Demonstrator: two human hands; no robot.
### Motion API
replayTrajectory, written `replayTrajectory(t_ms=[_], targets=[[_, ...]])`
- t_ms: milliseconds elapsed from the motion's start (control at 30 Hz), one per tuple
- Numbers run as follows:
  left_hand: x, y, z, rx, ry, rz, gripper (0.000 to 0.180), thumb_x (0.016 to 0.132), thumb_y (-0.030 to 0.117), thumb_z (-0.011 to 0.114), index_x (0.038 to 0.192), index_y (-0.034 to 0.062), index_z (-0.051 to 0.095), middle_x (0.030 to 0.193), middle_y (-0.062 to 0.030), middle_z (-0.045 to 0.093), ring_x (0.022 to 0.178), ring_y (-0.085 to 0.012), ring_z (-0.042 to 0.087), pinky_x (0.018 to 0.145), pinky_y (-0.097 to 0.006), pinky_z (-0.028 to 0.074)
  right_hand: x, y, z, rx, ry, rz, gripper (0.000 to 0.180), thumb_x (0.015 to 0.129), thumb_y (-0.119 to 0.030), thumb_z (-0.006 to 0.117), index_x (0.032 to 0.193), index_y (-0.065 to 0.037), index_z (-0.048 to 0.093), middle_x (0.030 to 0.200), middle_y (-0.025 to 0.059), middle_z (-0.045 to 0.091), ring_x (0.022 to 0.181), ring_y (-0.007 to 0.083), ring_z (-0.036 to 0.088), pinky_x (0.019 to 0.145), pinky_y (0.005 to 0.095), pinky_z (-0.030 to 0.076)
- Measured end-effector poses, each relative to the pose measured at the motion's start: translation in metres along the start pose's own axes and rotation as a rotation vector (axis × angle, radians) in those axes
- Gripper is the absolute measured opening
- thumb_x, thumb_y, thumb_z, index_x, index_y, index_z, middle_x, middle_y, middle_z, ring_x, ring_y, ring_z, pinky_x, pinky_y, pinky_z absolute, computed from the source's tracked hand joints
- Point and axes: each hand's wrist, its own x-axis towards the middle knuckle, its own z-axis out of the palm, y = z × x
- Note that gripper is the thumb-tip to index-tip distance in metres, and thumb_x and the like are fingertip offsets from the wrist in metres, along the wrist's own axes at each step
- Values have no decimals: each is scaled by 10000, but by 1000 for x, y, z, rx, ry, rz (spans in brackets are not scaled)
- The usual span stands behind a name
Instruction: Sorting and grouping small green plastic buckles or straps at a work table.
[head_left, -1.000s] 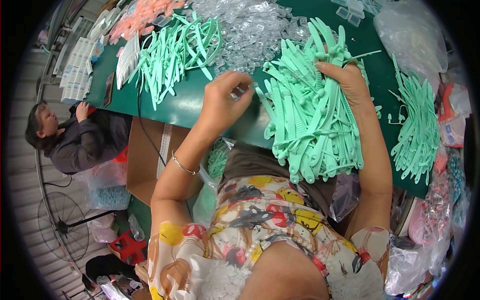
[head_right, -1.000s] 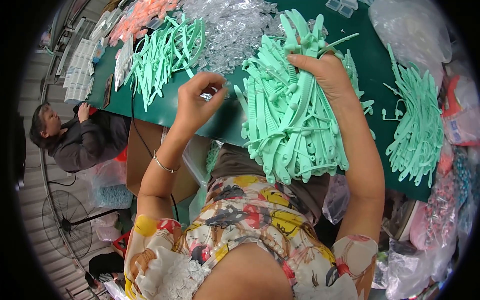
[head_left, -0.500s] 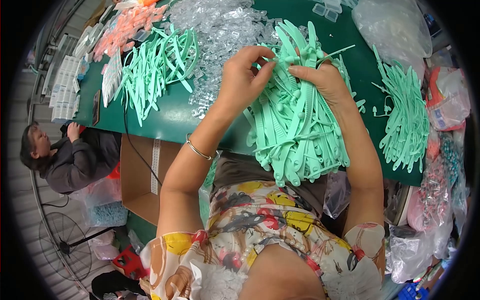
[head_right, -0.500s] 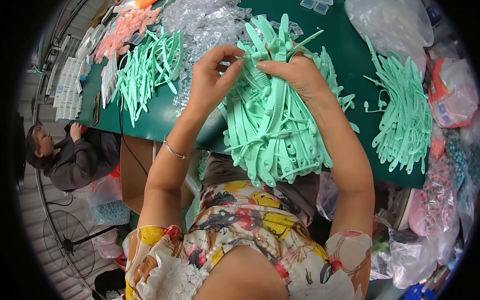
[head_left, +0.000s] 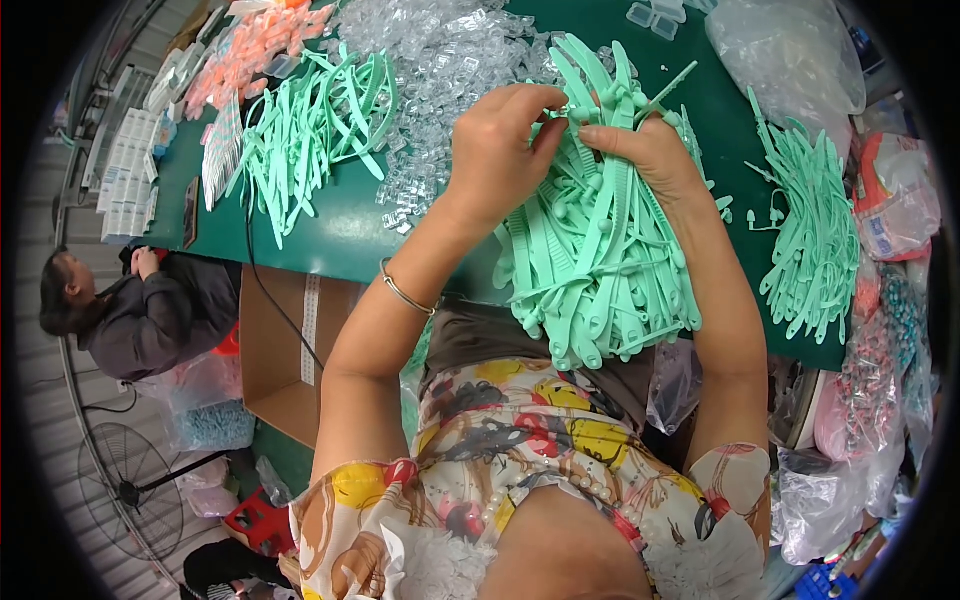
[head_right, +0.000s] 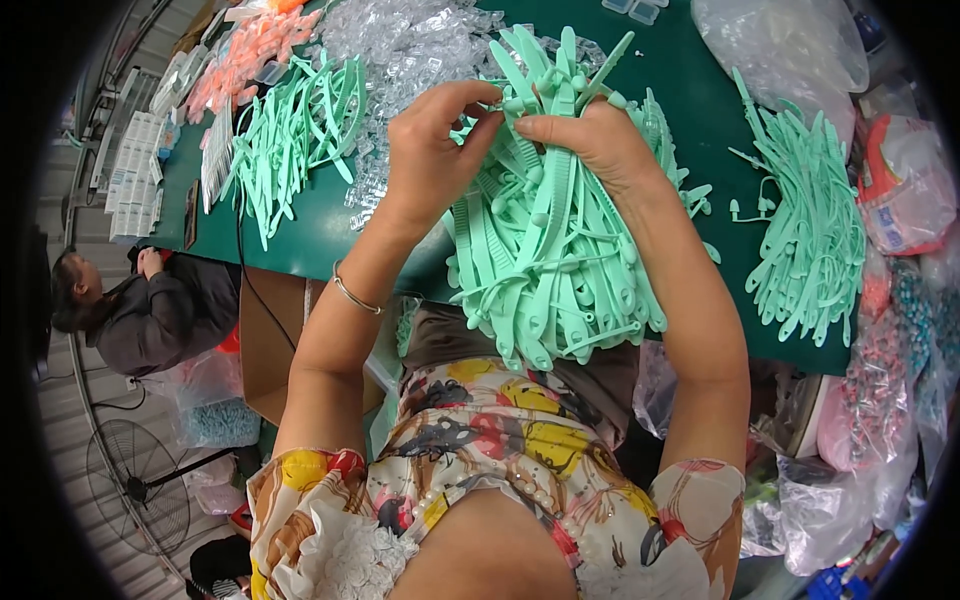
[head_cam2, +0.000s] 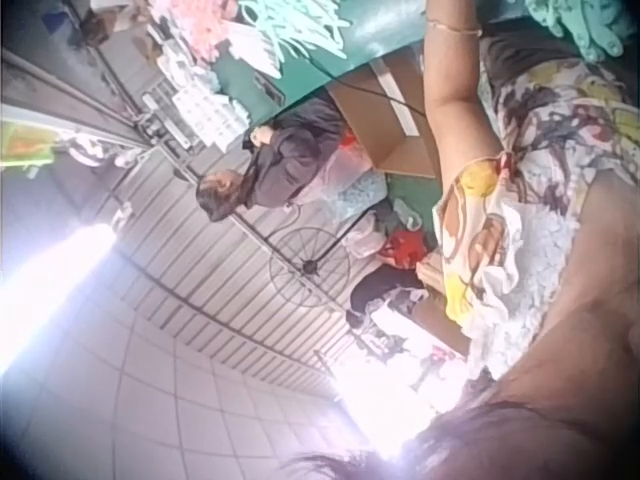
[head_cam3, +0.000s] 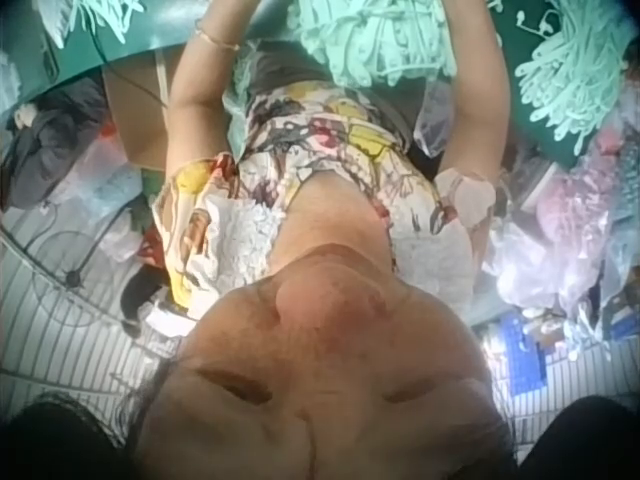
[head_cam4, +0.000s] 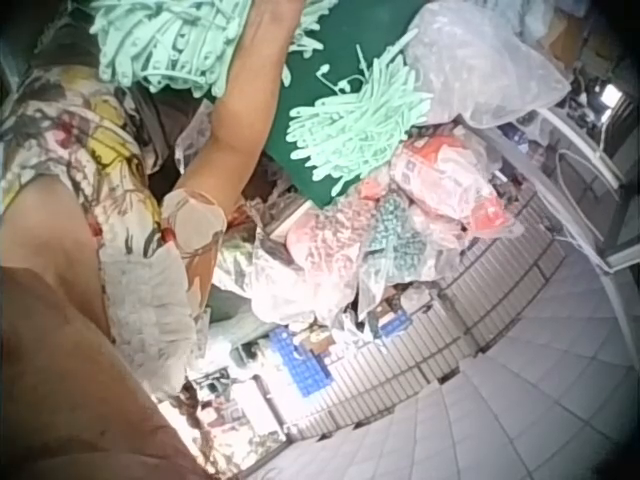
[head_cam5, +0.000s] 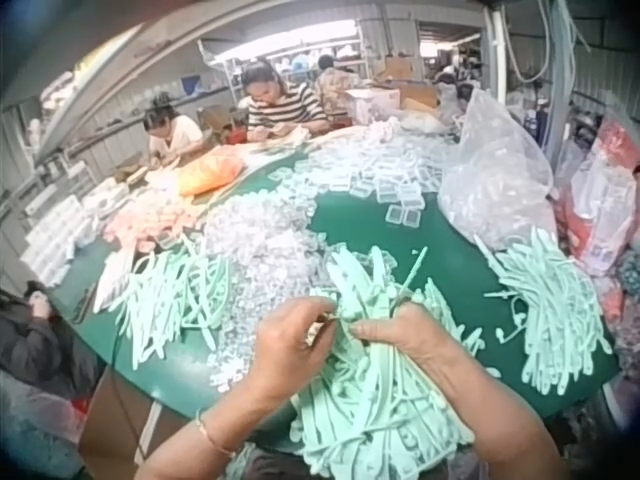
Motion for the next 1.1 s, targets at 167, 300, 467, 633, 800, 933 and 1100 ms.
replayTrajectory(t_ms=[167, 300, 467, 633, 800, 933, 1100], targets=[[-1, -1, 0, 82, 26, 109, 236, 670, -38, 679, 877, 58, 620, 827, -62, 643, 692, -170, 628, 576, -254, 473, 0, 1, -1, 9, 6, 37, 267, 721, -108, 699, 960, -31, 606, 831, 20, 609, 731, 105, 564, 670, 236, 449], [-2, -2, 2, 36, 17, 90, 225, 674, -38, 676, 871, 56, 622, 824, -69, 642, 690, -168, 628, 582, -250, 479, -1, 0, 0, 20, 9, 12, 274, 716, -121, 700, 958, -28, 610, 817, 19, 607, 721, 106, 562, 663, 238, 448], [-1, 0, -1, -156, 10, -121, 216, 686, -28, 681, 882, 45, 630, 800, -62, 646, 667, -137, 621, 590, -240, 485, 1, 1, 0, 5, -7, 28, 276, 716, -132, 698, 957, -25, 615, 815, 18, 607, 714, 106, 562, 663, 238, 448], [0, 2, -2, -156, -6, -126, 212, 694, -40, 674, 887, 38, 634, 786, -47, 645, 668, -110, 617, 602, -223, 489, 0, 0, 0, -10, -5, 12, 271, 717, -134, 696, 952, -26, 617, 815, 18, 608, 716, 104, 563, 661, 237, 448], [-3, 2, -3, -190, -41, -95, 194, 710, -43, 662, 887, 31, 631, 790, -48, 641, 689, -112, 616, 624, -228, 490, 0, 2, -1, 15, -8, 23, 270, 720, -137, 695, 954, -28, 615, 818, 18, 607, 723, 104, 563, 670, 239, 447], [3, 3, -11, -790, -138, -639, 97, 807, 89, 625, 870, 16, 620, 785, -17, 625, 705, -89, 580, 650, -213, 462, -1, 1, 1, 10, -30, 2, 278, 723, -131, 691, 972, -32, 614, 828, 21, 609, 736, 105, 562, 674, 240, 447], [23, -7, -22, -614, -540, -697, 229, 841, 257, 597, 844, 28, 620, 706, 2, 578, 599, -46, 459, 542, -182, 353, -3, 0, 4, 13, -4, 26, 324, 718, -108, 697, 1013, -24, 593, 880, 25, 612, 758, 106, 563, 694, 242, 451]])
